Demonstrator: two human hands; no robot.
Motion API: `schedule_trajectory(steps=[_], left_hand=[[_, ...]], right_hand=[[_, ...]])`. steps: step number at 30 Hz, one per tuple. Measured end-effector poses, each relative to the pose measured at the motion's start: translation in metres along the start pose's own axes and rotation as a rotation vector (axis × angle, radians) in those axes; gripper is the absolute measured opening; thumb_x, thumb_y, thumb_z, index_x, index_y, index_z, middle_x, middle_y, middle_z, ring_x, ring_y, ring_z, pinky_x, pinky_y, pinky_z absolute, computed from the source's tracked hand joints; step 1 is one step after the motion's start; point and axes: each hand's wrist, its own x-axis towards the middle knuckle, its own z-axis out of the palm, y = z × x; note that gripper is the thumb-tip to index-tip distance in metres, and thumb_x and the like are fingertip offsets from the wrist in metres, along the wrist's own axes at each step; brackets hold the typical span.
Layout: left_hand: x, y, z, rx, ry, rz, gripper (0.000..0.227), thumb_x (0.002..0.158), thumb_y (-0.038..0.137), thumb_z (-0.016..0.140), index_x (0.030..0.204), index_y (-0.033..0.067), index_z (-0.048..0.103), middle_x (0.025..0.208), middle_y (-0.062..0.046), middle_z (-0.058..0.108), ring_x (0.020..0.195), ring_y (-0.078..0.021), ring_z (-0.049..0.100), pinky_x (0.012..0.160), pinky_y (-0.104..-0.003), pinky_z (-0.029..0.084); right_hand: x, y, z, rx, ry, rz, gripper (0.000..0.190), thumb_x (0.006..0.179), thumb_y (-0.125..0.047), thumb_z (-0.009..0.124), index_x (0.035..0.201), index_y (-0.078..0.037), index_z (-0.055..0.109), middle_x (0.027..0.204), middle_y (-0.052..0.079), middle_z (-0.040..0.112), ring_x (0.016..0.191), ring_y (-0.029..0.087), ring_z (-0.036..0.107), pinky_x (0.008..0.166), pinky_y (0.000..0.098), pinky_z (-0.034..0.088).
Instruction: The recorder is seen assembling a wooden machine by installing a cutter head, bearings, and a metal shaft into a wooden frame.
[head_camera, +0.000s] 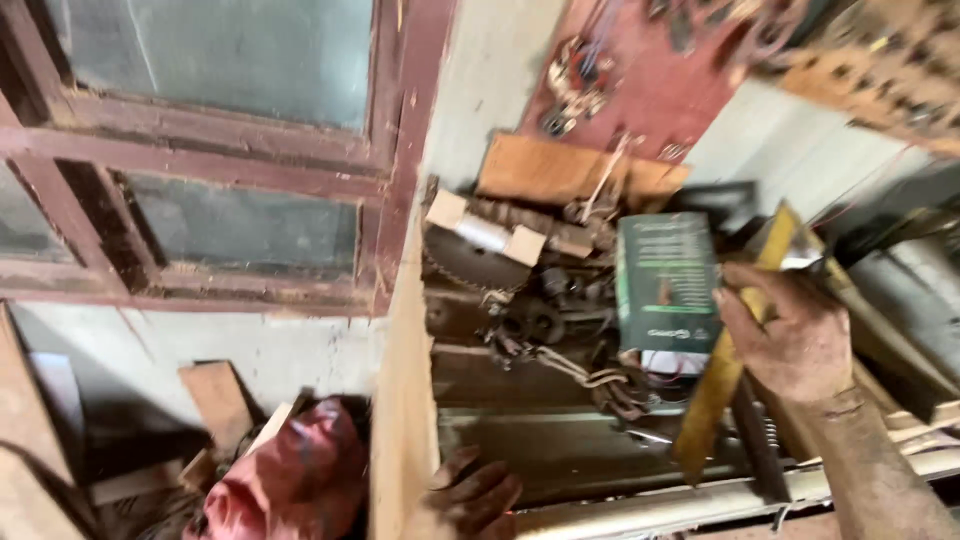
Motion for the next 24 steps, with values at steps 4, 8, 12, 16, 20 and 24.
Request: schedule_trajectory(steps=[4, 8, 12, 16, 20, 24], left_hand=[[0.044, -0.003, -0.028, -0.096, -0.007, -0.064, 0.013, 0.09, 0.023, 0.078, 0.092, 0.0136, 0.069, 0.112, -0.009, 0.077, 0.114, -0.0283, 0.074, 0.106, -0.059, 0.05], [0.05, 0.001, -0.041, -0.096, -0.045, -0.084, 0.01, 0.093, 0.023, 0.077, 0.093, 0.0159, 0.069, 0.115, -0.008, 0.077, 0.117, -0.0287, 0.073, 0.111, -0.059, 0.049], [0.057, 0.002, -0.048, -0.175, -0.123, -0.088, 0.03, 0.093, 0.039, 0.078, 0.087, 0.0117, 0.068, 0.113, -0.015, 0.076, 0.115, -0.0335, 0.073, 0.107, -0.063, 0.046], [0.071, 0.003, -0.057, -0.195, -0.117, -0.128, 0.034, 0.09, 0.041, 0.08, 0.087, 0.0078, 0.072, 0.111, -0.017, 0.076, 0.117, -0.0338, 0.07, 0.11, -0.061, 0.045], [0.072, 0.006, -0.061, -0.207, -0.135, -0.146, 0.036, 0.091, 0.041, 0.081, 0.083, 0.0074, 0.07, 0.11, -0.017, 0.076, 0.117, -0.0331, 0.071, 0.113, -0.06, 0.043], [0.075, 0.005, -0.063, -0.227, -0.137, -0.121, 0.036, 0.087, 0.038, 0.083, 0.078, 0.0069, 0.068, 0.11, -0.019, 0.076, 0.116, -0.0349, 0.071, 0.113, -0.061, 0.04]], right_hand=[[0.012, -0.017, 0.019, 0.148, -0.002, -0.161, 0.032, 0.097, -0.026, 0.075, 0.123, -0.008, 0.07, 0.116, 0.011, 0.075, 0.094, 0.018, 0.075, 0.085, 0.0327, 0.063], [0.003, -0.03, 0.048, 0.1, -0.132, -0.216, 0.034, 0.094, -0.03, 0.076, 0.119, -0.009, 0.07, 0.111, 0.01, 0.075, 0.089, 0.017, 0.074, 0.078, 0.0312, 0.063], [0.005, -0.054, 0.059, -0.072, -0.362, -0.385, 0.039, 0.09, -0.036, 0.075, 0.117, -0.009, 0.069, 0.102, 0.009, 0.076, 0.09, 0.019, 0.072, 0.08, 0.0355, 0.061], [0.021, -0.072, 0.047, -0.137, -0.554, -0.377, 0.043, 0.086, -0.033, 0.072, 0.121, -0.008, 0.067, 0.104, 0.008, 0.074, 0.095, 0.019, 0.07, 0.089, 0.0383, 0.059], [0.024, -0.071, 0.027, -0.2, -0.615, -0.279, 0.045, 0.086, -0.034, 0.072, 0.124, -0.009, 0.068, 0.103, 0.009, 0.074, 0.092, 0.019, 0.07, 0.087, 0.0372, 0.058], [0.018, -0.072, 0.051, -0.315, -0.881, -0.168, 0.037, 0.091, -0.034, 0.068, 0.121, -0.013, 0.068, 0.104, 0.007, 0.072, 0.095, 0.019, 0.068, 0.092, 0.0377, 0.056]])
